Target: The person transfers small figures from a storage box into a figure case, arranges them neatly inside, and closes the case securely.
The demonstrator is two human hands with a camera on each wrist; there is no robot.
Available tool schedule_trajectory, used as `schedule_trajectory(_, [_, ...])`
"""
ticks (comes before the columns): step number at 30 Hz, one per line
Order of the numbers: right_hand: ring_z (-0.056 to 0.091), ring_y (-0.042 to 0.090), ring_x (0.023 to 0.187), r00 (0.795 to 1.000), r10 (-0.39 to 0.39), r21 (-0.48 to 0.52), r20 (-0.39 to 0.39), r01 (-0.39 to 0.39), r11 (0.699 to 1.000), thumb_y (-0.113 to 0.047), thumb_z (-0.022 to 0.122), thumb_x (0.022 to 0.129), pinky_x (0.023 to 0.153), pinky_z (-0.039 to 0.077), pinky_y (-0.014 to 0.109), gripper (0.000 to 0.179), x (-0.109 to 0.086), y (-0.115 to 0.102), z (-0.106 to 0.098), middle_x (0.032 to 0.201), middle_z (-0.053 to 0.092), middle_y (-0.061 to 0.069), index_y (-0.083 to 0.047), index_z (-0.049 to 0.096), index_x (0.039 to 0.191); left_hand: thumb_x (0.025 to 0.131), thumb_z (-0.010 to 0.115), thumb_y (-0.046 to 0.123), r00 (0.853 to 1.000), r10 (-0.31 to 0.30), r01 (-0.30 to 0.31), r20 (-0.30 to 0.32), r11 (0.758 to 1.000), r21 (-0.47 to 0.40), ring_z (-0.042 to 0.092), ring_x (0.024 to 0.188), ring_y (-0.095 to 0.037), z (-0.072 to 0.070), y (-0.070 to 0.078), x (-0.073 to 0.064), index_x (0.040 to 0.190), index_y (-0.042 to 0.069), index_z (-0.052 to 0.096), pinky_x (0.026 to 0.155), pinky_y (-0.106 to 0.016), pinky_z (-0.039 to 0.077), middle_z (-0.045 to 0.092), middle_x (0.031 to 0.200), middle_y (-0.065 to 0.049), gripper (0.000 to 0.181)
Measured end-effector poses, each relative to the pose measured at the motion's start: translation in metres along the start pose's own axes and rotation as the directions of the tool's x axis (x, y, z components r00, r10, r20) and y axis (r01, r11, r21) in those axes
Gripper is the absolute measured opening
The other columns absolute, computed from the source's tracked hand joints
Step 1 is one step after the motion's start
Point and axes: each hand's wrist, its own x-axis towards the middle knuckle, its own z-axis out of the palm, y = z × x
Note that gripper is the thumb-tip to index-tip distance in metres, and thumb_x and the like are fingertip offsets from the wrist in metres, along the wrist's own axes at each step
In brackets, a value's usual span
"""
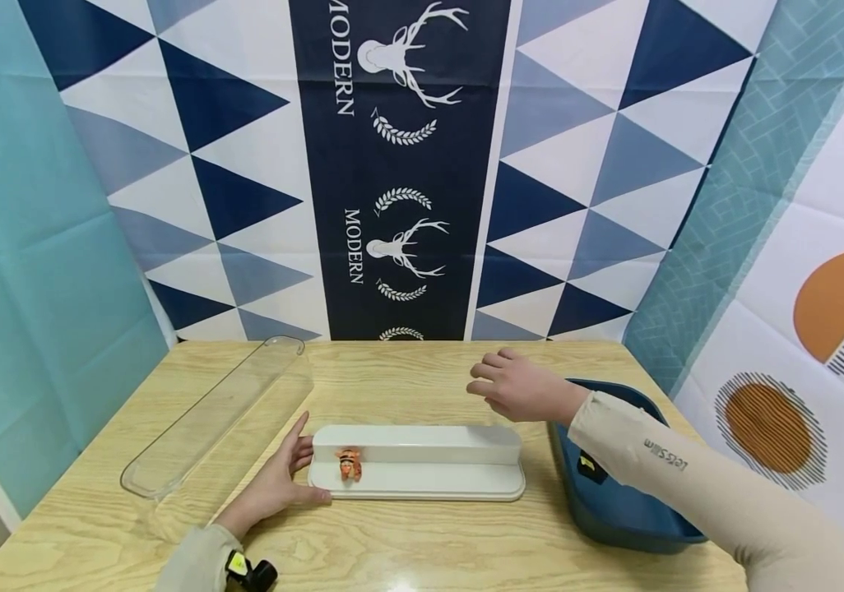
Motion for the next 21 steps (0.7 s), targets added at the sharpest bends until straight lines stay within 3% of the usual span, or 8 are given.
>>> schedule_trajectory(13, [0.058, 0.028, 0.09, 0.995, 0.101, 0.023, -0.024, -0.1, 0.995, -0.005, 0.078, 0.077, 0.07, 0.051, 0.044, 0.031, -0.059, 0.045, 0.014, 0.103, 0.062, 0.01, -0.009, 0.068, 0.107, 0.067, 0.092, 0.001, 1.0, -0.001, 0.001, -0.002, 1.0, 0.014, 0.043, 0.132, -0.047, 0.001, 0.002, 0.002, 0.159, 0.001, -0.003, 0.113, -0.05, 0.033, 0.042, 0.142, -0.033, 0.132])
schedule_trajectory(21, [0.059, 0.031, 0.094, 0.981, 0.192, 0.023, 0.041, -0.193, 0.981, -0.01, 0.08, 0.079, 0.08, 0.053, 0.049, 0.03, -0.087, 0.054, 0.013, 0.103, 0.064, 0.011, -0.007, 0.068, 0.108, 0.068, 0.091, 0.003, 1.0, 0.008, -0.008, 0.001, 1.0, 0.024, 0.043, 0.132, -0.047, -0.001, 0.0, 0.002, 0.159, 0.002, -0.003, 0.113, -0.051, 0.034, 0.042, 0.142, -0.033, 0.131])
